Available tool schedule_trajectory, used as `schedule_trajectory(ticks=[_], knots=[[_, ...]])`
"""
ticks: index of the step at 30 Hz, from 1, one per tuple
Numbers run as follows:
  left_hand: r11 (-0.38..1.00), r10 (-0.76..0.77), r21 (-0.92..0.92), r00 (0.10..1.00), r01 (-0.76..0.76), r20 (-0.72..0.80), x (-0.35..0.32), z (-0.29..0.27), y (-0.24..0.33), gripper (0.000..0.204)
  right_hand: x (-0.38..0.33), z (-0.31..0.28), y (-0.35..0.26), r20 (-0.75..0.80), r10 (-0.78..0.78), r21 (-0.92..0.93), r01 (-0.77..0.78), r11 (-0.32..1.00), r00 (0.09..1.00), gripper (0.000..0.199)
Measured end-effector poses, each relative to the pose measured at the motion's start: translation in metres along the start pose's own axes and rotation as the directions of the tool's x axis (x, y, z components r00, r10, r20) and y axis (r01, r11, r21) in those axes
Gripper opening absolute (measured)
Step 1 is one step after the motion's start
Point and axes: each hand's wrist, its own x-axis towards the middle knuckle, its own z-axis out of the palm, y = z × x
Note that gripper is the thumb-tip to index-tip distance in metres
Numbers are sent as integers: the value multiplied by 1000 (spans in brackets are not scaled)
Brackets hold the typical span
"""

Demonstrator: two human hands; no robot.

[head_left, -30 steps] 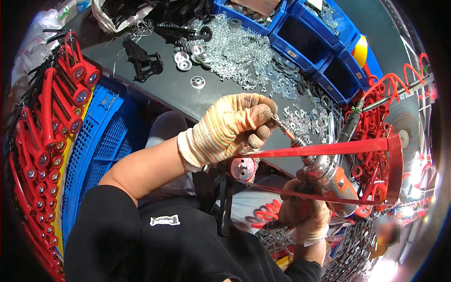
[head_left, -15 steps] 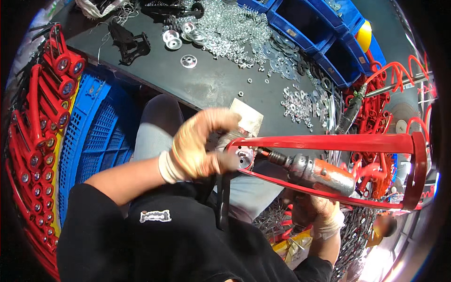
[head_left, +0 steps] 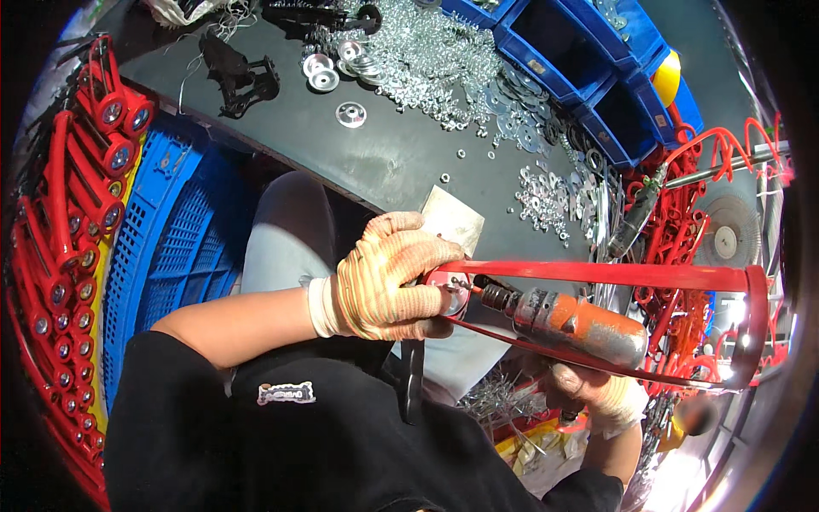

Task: Assembling the components of red caulking guns at an industrial workbench using manual and electric tools.

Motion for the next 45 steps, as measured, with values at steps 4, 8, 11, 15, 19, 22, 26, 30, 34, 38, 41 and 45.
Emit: schedule_trajectory(ticks=[4, 8, 11, 15, 19, 22, 26, 30, 34, 38, 41, 45], knots=[[963, 83, -262, 996, -69, 42, 18, -20, -14, 31, 3, 13, 3, -152, -85, 172, 111, 979, 985, 68], [766, -313, -609, 947, 208, -70, 72, 7, -36, 17, 5, 24, 9, -287, -138, 328, 232, 916, 948, 68], [988, -59, -118, 944, 102, 326, 120, 78, -94, 18, 4, 29, 11, -411, -148, 425, 332, 842, 900, 67], [983, -180, 161, 569, 83, 802, 158, 88, -92, 20, 5, 32, 15, -557, -132, 530, 473, 704, 820, 66], [980, -201, 169, 567, 110, 799, 153, 75, -77, 17, -6, 16, 18, -335, 51, 570, 159, 806, 941, 61], [934, -348, 310, 637, 177, 688, 139, 87, -77, 17, 0, 17, 28, -319, 83, 641, 151, 752, 944, 60], [869, -448, 464, 668, 170, 594, 135, 90, -74, 17, 5, 21, 39, -332, 74, 658, 174, 733, 940, 58], [893, -440, 351, 722, 284, 535, 128, 53, -79, 21, 11, 24, 36, -251, 10, 691, 172, 702, 968, 57], [-152, -470, -880, 751, 449, 464, 95, 15, -62, 29, 12, 31, 29, -254, -18, 685, 194, 702, 967, 61], [-437, -497, -840, 692, 321, 524, 88, 6, -38, 32, 25, 45, 17, -362, -84, 699, 329, 635, 929, 73], [-412, -415, -849, 761, 332, 499, 81, -1, -39, 30, 20, 41, 15, -238, -37, 676, 193, 711, 971, 76], [-324, -523, -866, 691, 381, 499, 87, -10, -26, 24, 16, 44, 18, -251, -148, 709, 285, 645, 957, 53]])
